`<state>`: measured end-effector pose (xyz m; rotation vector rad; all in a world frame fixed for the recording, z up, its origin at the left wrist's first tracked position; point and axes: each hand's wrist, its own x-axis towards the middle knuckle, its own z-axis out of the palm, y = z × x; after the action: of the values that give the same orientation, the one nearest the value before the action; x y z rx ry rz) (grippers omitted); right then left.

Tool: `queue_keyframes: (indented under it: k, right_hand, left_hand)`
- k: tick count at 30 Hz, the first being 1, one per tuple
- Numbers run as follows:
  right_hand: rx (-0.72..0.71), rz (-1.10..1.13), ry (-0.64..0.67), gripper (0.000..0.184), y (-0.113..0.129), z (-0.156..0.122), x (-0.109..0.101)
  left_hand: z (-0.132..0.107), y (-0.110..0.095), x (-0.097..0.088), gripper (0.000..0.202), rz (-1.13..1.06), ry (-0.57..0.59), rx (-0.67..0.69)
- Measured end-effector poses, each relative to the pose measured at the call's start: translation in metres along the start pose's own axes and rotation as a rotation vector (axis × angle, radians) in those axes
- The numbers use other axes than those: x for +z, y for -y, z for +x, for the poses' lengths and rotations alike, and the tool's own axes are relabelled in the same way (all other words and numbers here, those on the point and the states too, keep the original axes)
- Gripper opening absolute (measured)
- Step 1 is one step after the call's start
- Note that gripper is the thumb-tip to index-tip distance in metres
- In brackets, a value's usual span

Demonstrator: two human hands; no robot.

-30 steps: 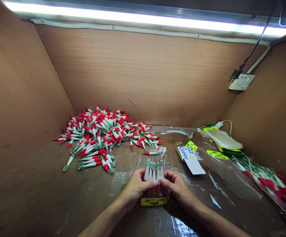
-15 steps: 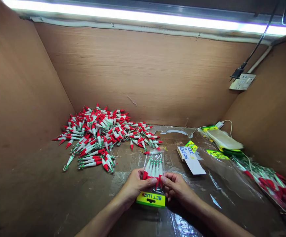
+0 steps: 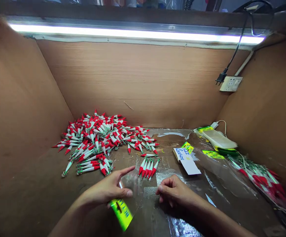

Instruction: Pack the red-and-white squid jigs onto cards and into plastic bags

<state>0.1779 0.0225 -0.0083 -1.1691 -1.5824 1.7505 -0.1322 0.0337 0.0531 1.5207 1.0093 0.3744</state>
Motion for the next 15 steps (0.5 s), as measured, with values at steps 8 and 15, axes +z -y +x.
queue_keyframes:
  k: [8,15]
  right_hand:
    - [-0.371,-0.543,-0.354,0.025,0.026,0.022,-0.039]
    - [-0.459,-0.826,-0.370,0.021,0.020,0.028,-0.026]
  left_hand:
    - [-0.048,0.023,-0.036,0.067,0.709,-0.565,-0.105]
    - [0.038,-0.033,0.060,0.013,1.204,-0.780,0.100]
